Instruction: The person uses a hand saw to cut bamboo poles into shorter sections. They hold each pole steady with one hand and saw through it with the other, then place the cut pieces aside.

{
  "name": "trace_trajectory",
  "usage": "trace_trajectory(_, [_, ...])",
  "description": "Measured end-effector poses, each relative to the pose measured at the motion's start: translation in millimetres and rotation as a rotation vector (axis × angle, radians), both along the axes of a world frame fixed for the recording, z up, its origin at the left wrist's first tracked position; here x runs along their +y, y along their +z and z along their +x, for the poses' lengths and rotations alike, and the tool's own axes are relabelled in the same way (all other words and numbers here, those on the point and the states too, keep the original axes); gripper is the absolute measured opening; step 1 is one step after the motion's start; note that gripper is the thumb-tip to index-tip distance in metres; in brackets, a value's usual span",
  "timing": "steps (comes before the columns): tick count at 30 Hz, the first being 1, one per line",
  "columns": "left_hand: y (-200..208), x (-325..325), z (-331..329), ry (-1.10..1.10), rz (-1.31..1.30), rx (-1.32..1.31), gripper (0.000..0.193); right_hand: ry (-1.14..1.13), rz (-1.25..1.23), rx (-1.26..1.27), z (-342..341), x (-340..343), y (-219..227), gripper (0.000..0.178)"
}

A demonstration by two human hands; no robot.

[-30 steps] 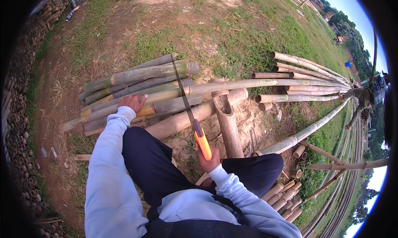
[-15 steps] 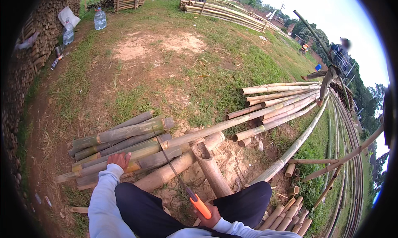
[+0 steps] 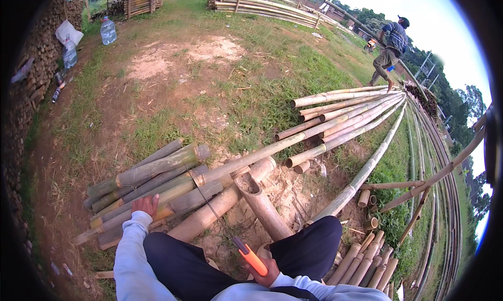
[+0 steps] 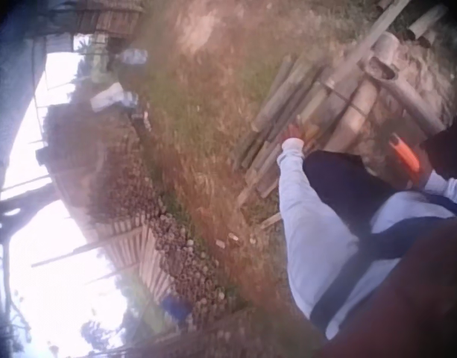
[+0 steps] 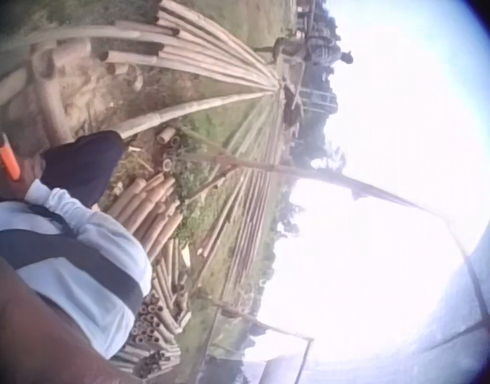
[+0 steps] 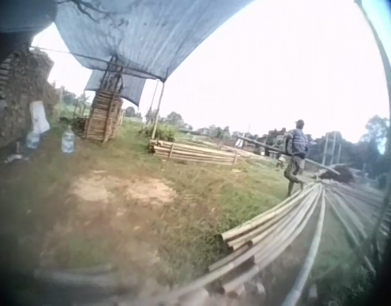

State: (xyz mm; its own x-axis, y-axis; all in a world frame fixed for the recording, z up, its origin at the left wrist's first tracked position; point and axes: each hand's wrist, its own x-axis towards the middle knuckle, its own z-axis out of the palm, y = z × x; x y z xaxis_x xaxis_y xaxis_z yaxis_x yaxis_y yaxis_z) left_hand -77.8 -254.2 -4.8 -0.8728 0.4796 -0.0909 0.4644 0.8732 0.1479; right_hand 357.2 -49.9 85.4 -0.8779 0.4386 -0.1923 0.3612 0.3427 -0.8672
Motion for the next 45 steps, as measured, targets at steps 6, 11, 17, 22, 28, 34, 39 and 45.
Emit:
trace_trajectory(6, [25,22,-1,-0.003,-0.061,-0.067,0.062,-0.055,0.048,0.329,-197,29,-33,0.022])
trace_trajectory(11, [10,-1,0,0.031,-0.050,-0.082,0.062,-0.042,-0.013,0.135,-64,-6,-16,0.015])
trace_trajectory(17, [5,0,0,0.031,0.006,-0.072,0.064,-0.009,0.030,0.237,-52,-2,-29,0.013])
trace_trajectory(22, [23,23,0,0.013,-0.052,-0.067,0.063,-0.043,-0.029,0.307,-199,33,-45,0.017])
trace_trajectory(28, [10,1,-2,0.025,-0.075,-0.076,0.064,0.038,-0.018,0.014,-15,-6,-25,0.018])
trace_trajectory(34, [16,15,-3,0.002,-0.010,-0.106,0.064,-0.056,-0.024,0.220,-109,15,-53,0.018])
trace_trajectory(39, [18,15,-8,-0.002,-0.083,-0.047,0.065,-0.054,-0.099,0.259,-168,27,-55,0.018])
trace_trajectory(45, [6,1,-3,0.010,-0.034,-0.067,0.063,0.071,0.109,0.141,4,-2,-21,0.019])
